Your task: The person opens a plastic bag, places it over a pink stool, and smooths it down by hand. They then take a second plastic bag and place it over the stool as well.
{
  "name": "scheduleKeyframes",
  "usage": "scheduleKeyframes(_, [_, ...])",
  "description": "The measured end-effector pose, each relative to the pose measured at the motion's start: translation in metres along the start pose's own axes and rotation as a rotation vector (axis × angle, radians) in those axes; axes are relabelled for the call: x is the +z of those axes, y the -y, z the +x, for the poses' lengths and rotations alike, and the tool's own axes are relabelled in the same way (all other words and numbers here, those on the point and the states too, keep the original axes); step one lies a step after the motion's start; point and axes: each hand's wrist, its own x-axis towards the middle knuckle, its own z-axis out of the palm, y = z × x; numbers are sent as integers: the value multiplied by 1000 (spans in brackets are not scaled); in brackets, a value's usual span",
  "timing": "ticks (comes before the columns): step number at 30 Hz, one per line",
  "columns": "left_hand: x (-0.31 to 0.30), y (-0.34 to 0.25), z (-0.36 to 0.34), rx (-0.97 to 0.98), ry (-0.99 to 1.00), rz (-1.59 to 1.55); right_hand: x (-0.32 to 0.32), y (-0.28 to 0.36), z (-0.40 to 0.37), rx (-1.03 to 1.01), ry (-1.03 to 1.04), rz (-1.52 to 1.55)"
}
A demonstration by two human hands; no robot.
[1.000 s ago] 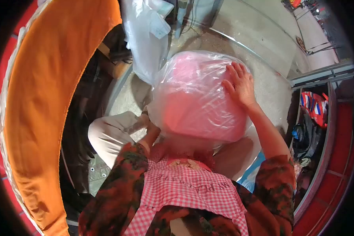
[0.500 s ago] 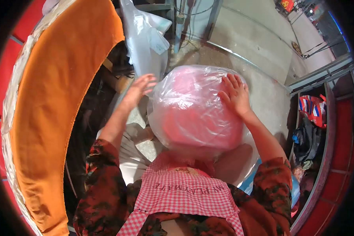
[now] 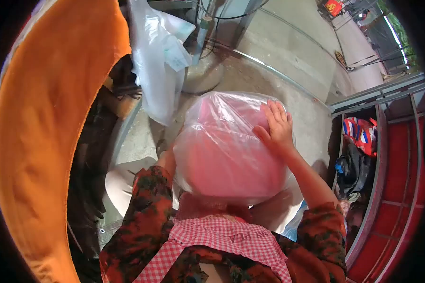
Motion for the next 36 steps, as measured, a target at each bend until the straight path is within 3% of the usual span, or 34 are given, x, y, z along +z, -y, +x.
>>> scheduleKeyframes(10, [-11,25,-15,-18,-85,265,7,-2,-2,19,-18,-34])
scheduleKeyframes(16, [-88,41,-62,-184,-396,325,17,-9,-3,1,-68,-78])
scheduleKeyframes(20, [-91,22,-133,107,-320,178,13,-8,-7,-6,-100,-18])
scheduleKeyframes(21, [-65,40,-132,108,-99,22,13,-8,-7,-6,-105,-24])
scheduleKeyframes(22, [-30,23,-156,299,-60,154,16,-9,-7,-3,-109,-33])
scheduleKeyframes(23, [-13,72,-150,791,4,884,18,-10,-9,2,-111,-44])
scheduleKeyframes(25, [-11,59,-145,334,515,616,18,-10,-7,16,-57,-32])
scheduleKeyframes(26, [-10,55,-143,67,670,525,14,-10,-5,20,-31,-23])
scheduleKeyframes(28, [-12,60,-146,-88,724,435,12,-9,-8,23,-15,9])
scheduleKeyframes(31, [-16,89,-145,-55,568,127,9,-8,-7,36,8,17])
scheduleKeyframes(33, [-33,105,-139,-62,336,-170,7,-9,-7,37,11,11])
scheduleKeyframes(35, [-67,86,-139,-97,-60,-426,12,-11,-7,35,7,23])
scheduleKeyframes(36, [-93,87,-131,-198,-375,-497,12,-12,-7,32,-2,21])
